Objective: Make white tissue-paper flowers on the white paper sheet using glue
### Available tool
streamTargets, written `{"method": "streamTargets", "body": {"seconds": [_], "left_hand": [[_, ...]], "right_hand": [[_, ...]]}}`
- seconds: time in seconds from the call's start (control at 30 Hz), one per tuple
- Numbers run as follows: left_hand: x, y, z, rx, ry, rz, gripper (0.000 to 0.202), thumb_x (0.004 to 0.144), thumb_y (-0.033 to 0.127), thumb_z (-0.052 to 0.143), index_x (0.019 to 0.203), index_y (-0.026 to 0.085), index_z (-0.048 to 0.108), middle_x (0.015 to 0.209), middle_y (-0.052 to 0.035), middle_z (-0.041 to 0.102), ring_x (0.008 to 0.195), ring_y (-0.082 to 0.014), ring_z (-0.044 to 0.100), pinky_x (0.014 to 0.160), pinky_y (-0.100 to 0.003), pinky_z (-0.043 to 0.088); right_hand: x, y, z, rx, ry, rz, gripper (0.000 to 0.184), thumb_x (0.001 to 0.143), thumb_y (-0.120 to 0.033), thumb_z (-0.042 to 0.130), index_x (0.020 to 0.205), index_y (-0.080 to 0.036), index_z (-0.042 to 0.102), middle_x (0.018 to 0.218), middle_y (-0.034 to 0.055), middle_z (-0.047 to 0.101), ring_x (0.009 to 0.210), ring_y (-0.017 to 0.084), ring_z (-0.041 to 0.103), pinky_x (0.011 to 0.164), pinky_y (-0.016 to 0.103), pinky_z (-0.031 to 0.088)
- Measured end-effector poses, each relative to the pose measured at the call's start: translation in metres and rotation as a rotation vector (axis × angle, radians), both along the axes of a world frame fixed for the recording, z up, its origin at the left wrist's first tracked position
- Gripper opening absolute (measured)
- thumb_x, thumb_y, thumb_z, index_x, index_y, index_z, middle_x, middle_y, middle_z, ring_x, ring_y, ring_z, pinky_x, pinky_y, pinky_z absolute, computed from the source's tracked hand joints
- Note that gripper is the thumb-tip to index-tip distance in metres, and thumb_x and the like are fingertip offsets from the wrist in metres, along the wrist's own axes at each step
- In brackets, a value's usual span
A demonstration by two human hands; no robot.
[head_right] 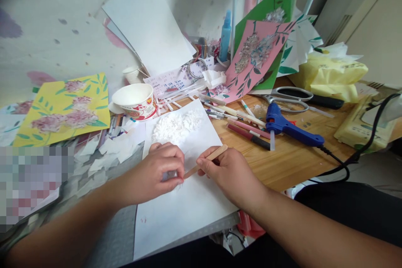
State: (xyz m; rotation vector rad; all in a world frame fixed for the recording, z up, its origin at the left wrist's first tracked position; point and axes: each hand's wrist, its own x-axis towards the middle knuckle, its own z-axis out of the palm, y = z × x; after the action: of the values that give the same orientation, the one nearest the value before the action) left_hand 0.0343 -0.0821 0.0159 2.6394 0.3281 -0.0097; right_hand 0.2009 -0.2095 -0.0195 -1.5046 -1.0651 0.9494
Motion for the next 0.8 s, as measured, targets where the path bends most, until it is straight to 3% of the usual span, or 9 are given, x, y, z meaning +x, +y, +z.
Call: {"method": "streamTargets", "body": {"seconds": [0.2, 0.37, 0.47, 0.63, 0.8], "left_hand": [[0.002, -0.002, -0.005, 0.010, -0.005, 0.064, 0.011, 0.074, 0.009, 0.063, 0.072, 0.020, 0.063, 0.087, 0.0014, 0.059, 0.093, -0.0181, 0.053, 0.088, -0.038, 0.029], [0.003, 0.009, -0.005, -0.026, -0.081, 0.184, 0.010, 0.082, 0.013, 0.056, 0.078, 0.020, 0.062, 0.087, -0.0001, 0.062, 0.091, -0.0178, 0.055, 0.085, -0.035, 0.036], [0.004, 0.014, -0.004, 0.037, -0.095, 0.263, 0.011, 0.086, 0.015, 0.053, 0.084, 0.021, 0.063, 0.091, -0.0004, 0.064, 0.092, -0.0188, 0.056, 0.084, -0.035, 0.037], [0.003, 0.013, -0.011, 0.186, -0.041, 0.184, 0.014, 0.080, 0.018, 0.063, 0.093, 0.024, 0.066, 0.096, -0.0006, 0.064, 0.097, -0.0222, 0.055, 0.086, -0.040, 0.033], [0.003, 0.010, -0.011, 0.239, -0.045, 0.153, 0.010, 0.082, 0.017, 0.060, 0.081, 0.024, 0.068, 0.090, 0.0001, 0.064, 0.092, -0.0207, 0.054, 0.084, -0.039, 0.032]], "right_hand": [[0.002, 0.002, 0.004, -0.013, 0.107, -0.034, 0.022, 0.076, -0.035, 0.067, 0.067, -0.015, 0.068, 0.064, 0.0032, 0.065, 0.055, 0.013, 0.054, 0.053, 0.025, 0.040], [0.008, -0.001, 0.005, 0.009, 0.283, -0.256, 0.026, 0.076, -0.042, 0.065, 0.075, -0.017, 0.062, 0.062, 0.0022, 0.063, 0.057, 0.015, 0.059, 0.054, 0.026, 0.046], [0.010, -0.002, 0.005, 0.053, 0.332, -0.334, 0.028, 0.073, -0.043, 0.069, 0.076, -0.017, 0.062, 0.063, 0.0016, 0.061, 0.058, 0.015, 0.059, 0.054, 0.025, 0.046], [0.011, -0.003, 0.005, 0.109, 0.332, -0.329, 0.028, 0.073, -0.043, 0.073, 0.077, -0.017, 0.064, 0.066, 0.0023, 0.062, 0.060, 0.015, 0.059, 0.055, 0.025, 0.046], [0.012, -0.003, 0.002, 0.125, 0.295, -0.325, 0.025, 0.076, -0.040, 0.072, 0.076, -0.017, 0.064, 0.064, 0.0015, 0.062, 0.059, 0.015, 0.059, 0.054, 0.025, 0.046]]}}
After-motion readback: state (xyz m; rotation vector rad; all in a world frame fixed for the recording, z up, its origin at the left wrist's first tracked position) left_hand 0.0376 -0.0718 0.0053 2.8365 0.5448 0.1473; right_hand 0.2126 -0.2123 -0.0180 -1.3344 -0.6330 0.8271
